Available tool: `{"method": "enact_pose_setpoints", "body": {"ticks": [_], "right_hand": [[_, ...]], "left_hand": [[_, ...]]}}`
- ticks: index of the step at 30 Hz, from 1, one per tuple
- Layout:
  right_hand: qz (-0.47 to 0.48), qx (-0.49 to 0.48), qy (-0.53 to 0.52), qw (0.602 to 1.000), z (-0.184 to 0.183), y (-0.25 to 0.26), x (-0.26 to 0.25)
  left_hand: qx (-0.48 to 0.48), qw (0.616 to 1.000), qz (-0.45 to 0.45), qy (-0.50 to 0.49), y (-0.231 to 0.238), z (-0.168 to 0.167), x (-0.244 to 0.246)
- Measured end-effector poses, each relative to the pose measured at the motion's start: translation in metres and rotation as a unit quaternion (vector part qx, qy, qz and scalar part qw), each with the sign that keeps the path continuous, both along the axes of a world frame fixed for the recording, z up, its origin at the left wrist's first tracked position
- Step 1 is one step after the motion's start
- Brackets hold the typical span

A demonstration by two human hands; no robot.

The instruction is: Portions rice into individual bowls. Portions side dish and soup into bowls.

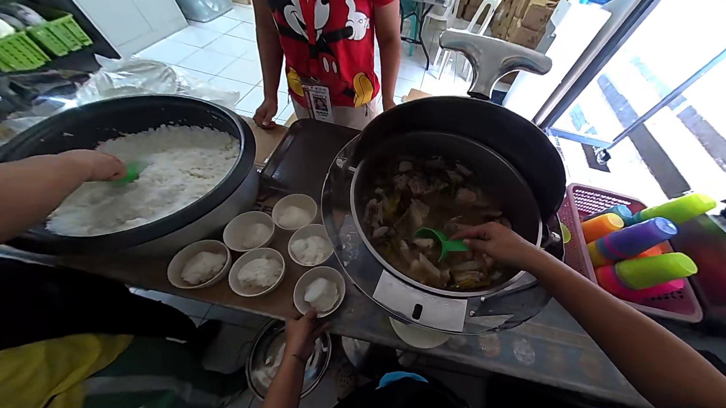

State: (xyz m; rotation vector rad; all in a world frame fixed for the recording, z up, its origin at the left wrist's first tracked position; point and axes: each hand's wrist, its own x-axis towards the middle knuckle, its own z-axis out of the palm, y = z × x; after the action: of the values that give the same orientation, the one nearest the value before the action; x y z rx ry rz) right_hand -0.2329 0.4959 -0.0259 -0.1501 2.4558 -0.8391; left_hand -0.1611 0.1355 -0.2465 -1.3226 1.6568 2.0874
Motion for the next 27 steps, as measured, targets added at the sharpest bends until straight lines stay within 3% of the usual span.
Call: {"method": "enact_pose_setpoints", "body": {"ticks": [4,7,11,15,20,27], "right_hand": [[-0.137,-0.173,-0.049,0.974,-0.016,0.018,-0.004],[-0.18,-0.246,-0.065,0.95,-0.017,0.024,-0.004],[-0.194,-0.286,-0.065,0.936,-0.009,0.023,-0.003],[-0.197,-0.318,-0.039,0.927,0.008,0.022,-0.002],[-0.173,-0.366,0.032,0.914,0.043,0.022,0.002],[-0.121,-0.435,0.111,0.885,0.105,0.01,0.021]], "left_hand": [[-0.01,1.0,0.003,0.003,-0.005,0.006,0.014],[0.0,1.0,0.007,0.014,-0.012,0.024,0.033],[-0.009,0.999,-0.008,0.053,-0.022,0.067,0.059],[-0.019,0.986,-0.04,0.158,-0.023,0.126,0.081],[0.024,0.956,-0.108,0.273,-0.002,0.195,0.077],[0.108,0.934,-0.18,0.288,0.05,0.229,0.044]]}}
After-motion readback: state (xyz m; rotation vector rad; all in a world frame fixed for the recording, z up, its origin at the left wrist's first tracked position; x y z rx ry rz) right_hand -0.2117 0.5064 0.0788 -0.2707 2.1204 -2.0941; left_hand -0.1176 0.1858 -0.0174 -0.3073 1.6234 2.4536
